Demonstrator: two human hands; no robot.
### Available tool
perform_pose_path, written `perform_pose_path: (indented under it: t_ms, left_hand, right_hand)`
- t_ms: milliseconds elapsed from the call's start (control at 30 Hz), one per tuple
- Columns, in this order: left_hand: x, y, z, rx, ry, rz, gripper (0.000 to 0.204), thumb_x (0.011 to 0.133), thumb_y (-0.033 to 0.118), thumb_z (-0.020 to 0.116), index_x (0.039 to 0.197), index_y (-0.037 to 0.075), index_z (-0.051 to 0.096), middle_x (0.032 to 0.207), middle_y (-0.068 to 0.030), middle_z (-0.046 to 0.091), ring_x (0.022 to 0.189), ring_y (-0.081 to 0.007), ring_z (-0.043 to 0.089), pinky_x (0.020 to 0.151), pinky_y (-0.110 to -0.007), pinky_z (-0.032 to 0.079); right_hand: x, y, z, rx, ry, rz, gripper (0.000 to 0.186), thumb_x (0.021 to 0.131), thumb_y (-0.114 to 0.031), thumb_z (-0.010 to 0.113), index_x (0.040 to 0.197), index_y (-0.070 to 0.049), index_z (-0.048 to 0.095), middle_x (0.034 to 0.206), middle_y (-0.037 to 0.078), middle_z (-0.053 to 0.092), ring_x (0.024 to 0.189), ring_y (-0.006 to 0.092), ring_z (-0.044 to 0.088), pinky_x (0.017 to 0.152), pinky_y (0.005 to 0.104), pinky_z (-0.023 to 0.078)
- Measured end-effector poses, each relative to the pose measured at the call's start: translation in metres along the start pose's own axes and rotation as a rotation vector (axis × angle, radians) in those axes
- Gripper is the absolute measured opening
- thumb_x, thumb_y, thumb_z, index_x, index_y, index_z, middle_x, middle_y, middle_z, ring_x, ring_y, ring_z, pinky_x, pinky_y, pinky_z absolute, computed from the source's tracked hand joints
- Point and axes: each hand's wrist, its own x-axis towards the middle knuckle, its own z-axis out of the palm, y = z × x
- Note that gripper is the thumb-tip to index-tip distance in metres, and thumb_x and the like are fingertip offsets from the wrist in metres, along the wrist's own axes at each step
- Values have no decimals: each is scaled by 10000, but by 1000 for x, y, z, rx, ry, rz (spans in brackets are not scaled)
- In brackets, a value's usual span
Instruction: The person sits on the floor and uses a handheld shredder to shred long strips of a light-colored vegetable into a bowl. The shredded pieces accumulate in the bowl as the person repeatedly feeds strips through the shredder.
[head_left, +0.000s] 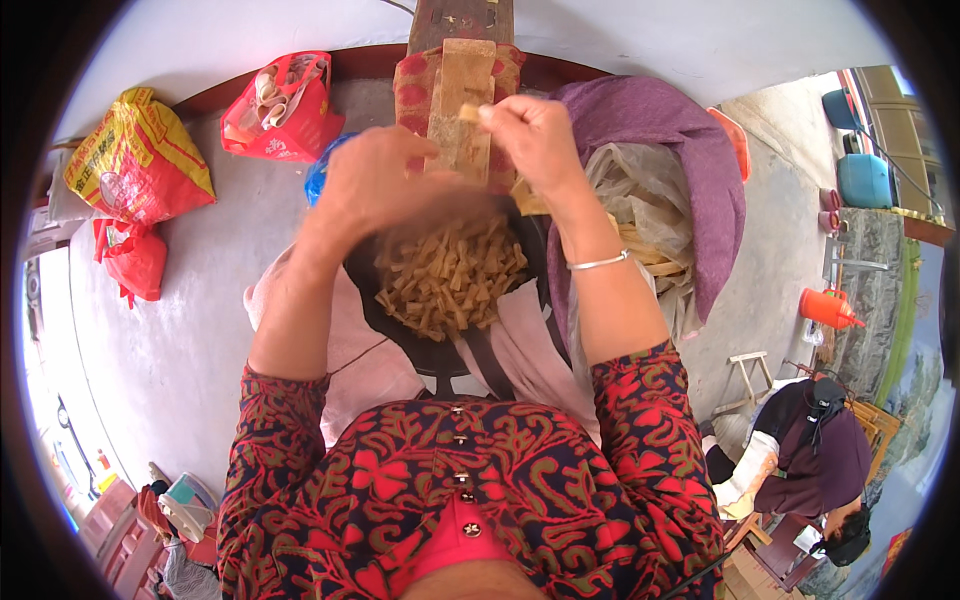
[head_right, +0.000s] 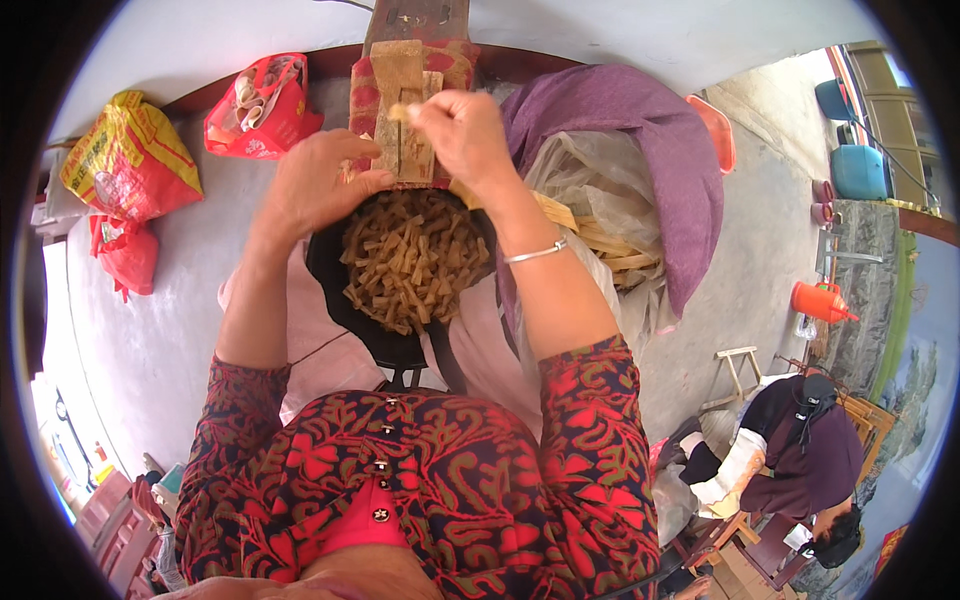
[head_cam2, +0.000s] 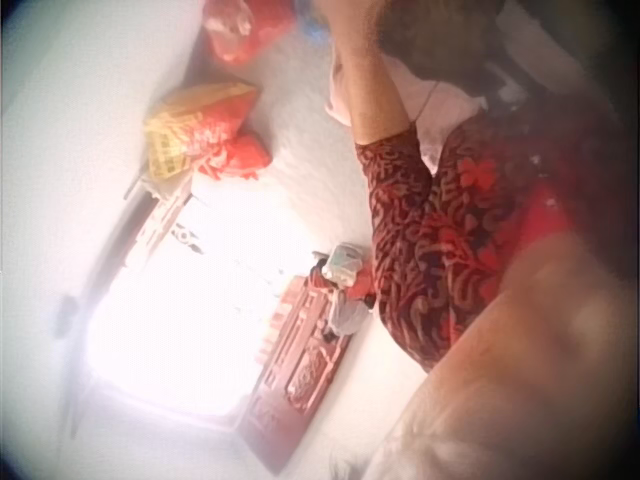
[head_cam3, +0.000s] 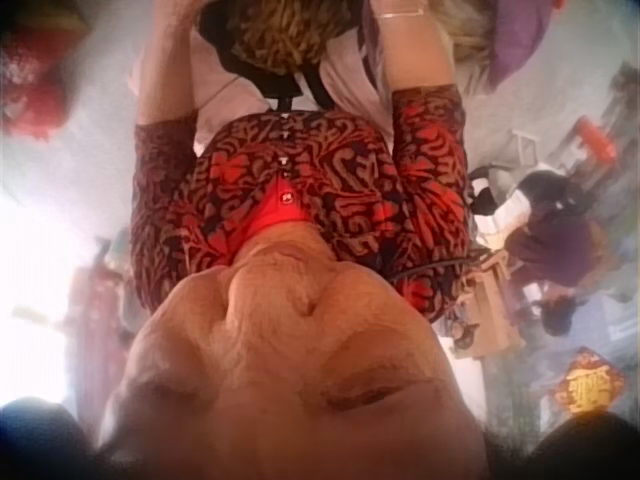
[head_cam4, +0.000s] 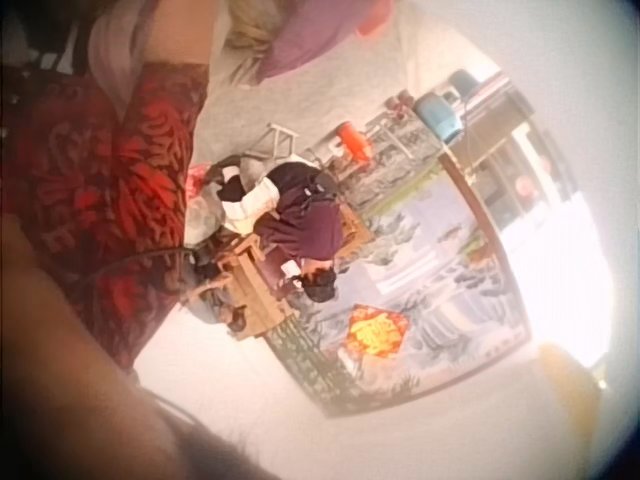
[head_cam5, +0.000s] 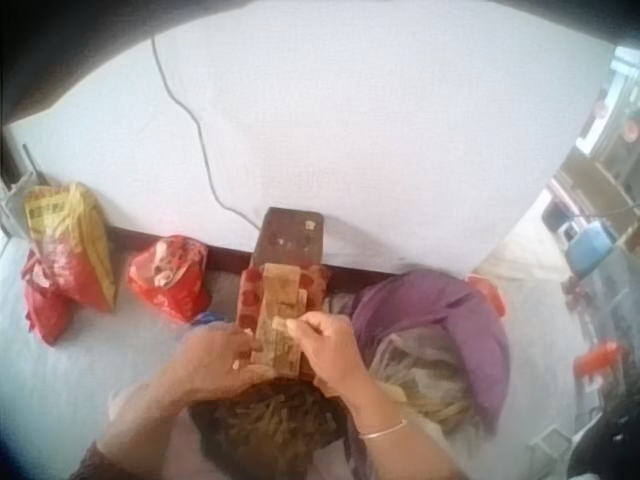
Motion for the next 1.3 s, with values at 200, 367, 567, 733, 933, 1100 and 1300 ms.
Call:
perform_pose_path:
  t_ms: [200, 367, 567, 733, 933, 1100, 1300]
  left_hand:
    - [-4, 31, 29, -1223, 249, -415, 395, 983, 295, 412, 961, -27, 640, 879, -112, 667, 795, -196, 612, 759, -320, 483]
    - [3, 16, -15, -2155, 285, -34, 350, 1023, 325, 330, 811, 76, 457, 655, 35, 408, 578, -88, 378, 554, -262, 346]
    - [-4, 13, -30, -1284, 948, -29, 392, 1009, 321, 363, 749, 54, 489, 575, 32, 342, 471, -80, 259, 430, -243, 225]
    - [-15, 10, 4, -284, 941, 423, 324, 958, 261, 450, 888, -25, 586, 865, -134, 578, 696, -216, 594, 611, -285, 467]
    - [-17, 49, 15, -972, 472, 62, 184, 818, 43, 571, 972, -38, 631, 1246, -203, 525, 1104, -294, 564, 920, -345, 438]
    - [-9, 32, 17, -645, 351, -84, 209, 718, -128, 438, 856, -36, 565, 1218, -151, 499, 934, -205, 562, 809, -297, 471]
    - [-13, 27, 9, -459, 445, 328, 195, 689, -106, 404, 783, -22, 553, 850, -131, 612, 670, -183, 553, 633, -258, 461]
  right_hand:
    - [-30, -19, 43, 832, -256, 331, 231, 926, -250, 579, 863, -34, 631, 599, -26, 484, 464, 43, 414, 411, 184, 316]
    - [-39, -31, 36, 544, -486, 144, 222, 950, -188, 538, 815, -21, 591, 605, -3, 486, 477, 68, 412, 429, 221, 328]
    - [-53, -53, 30, -50, -379, -234, 133, 921, -67, 531, 838, 20, 587, 626, 12, 508, 512, 92, 436, 480, 264, 367]
    - [-57, -47, 32, 501, -317, -142, 96, 872, -72, 596, 935, 0, 592, 626, 47, 502, 517, 134, 479, 494, 298, 399]
    - [-51, -30, 32, -63, 38, -467, 135, 878, -120, 614, 926, 3, 587, 665, 100, 584, 581, 180, 573, 551, 301, 459]
    - [-48, -29, 26, 437, -133, -38, 254, 943, -212, 537, 807, -8, 602, 560, -18, 490, 467, 94, 440, 434, 255, 353]
    - [-43, -34, 7, 799, -495, 566, 220, 893, -234, 576, 757, -62, 593, 514, -83, 303, 417, 37, 254, 395, 220, 196]
